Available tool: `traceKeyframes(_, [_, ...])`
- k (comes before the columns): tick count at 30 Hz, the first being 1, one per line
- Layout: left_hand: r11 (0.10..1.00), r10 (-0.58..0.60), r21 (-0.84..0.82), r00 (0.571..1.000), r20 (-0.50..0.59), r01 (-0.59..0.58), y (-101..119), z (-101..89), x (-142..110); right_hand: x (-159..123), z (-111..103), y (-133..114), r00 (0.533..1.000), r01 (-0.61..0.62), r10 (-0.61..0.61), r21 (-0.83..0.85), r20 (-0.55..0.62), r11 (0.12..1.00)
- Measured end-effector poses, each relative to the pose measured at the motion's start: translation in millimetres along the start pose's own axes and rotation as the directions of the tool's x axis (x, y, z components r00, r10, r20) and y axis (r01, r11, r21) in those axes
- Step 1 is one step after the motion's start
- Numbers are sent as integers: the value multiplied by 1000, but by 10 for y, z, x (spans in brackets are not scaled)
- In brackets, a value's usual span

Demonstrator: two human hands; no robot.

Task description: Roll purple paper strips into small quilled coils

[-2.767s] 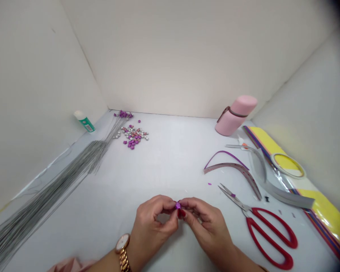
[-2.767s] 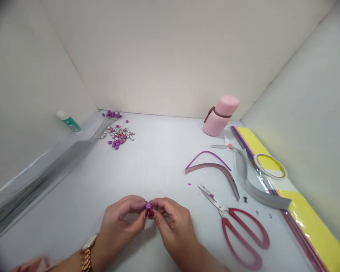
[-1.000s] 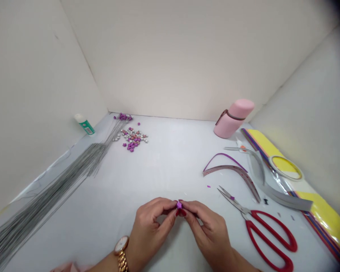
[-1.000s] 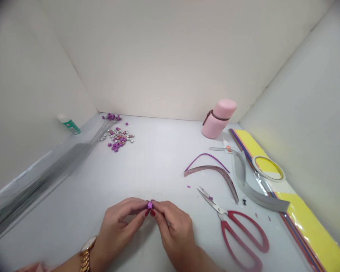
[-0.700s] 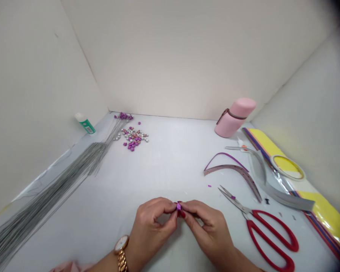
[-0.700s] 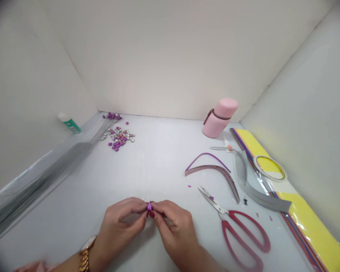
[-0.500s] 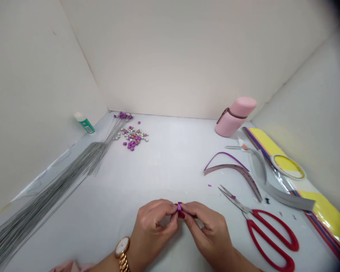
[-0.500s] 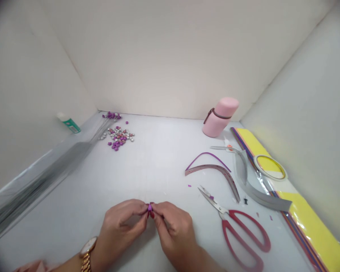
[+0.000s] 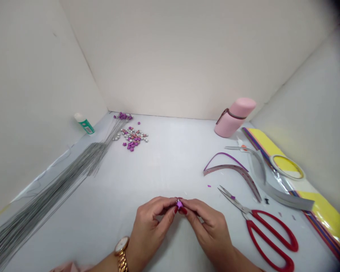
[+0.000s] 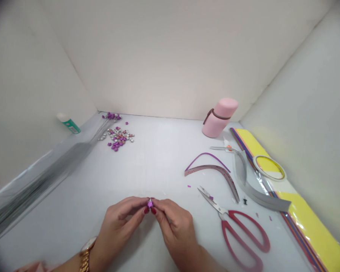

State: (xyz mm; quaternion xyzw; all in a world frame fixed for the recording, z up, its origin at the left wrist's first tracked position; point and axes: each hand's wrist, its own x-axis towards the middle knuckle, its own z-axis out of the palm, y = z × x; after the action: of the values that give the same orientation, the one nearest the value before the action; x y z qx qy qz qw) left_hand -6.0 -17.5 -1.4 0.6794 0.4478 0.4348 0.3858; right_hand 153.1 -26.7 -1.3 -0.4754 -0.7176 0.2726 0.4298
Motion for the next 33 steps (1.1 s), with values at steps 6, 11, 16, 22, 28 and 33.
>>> traceKeyframes(6, [1000,-6,26,1000,17,6,13,4,-4,-26,13,14,1000,-15,15,-14,-16,1000])
traceKeyframes(11, [977,135,164,990,42,-140,-7,-1,-31,-26,20,13,999,27,-24,-100,26,995])
traceKeyframes(16, [951,181,243,982,59,-190,-30,2,-13,-30,36,14,993,117,-118,-188,7,975])
traceKeyframes(22, [983,134,119,989,53,-140,-53,-10,9,-49,30,74,999,33,-30,-76,35,997])
traceKeyframes(28, [992,114,55,993,25,-115,-26,0,-20,-45,14,72,998,44,-41,-68,51,997])
traceKeyframes(33, [1000,26,10,998,63,-27,0,1,-20,-48,21,60,999,21,-18,-55,46,998])
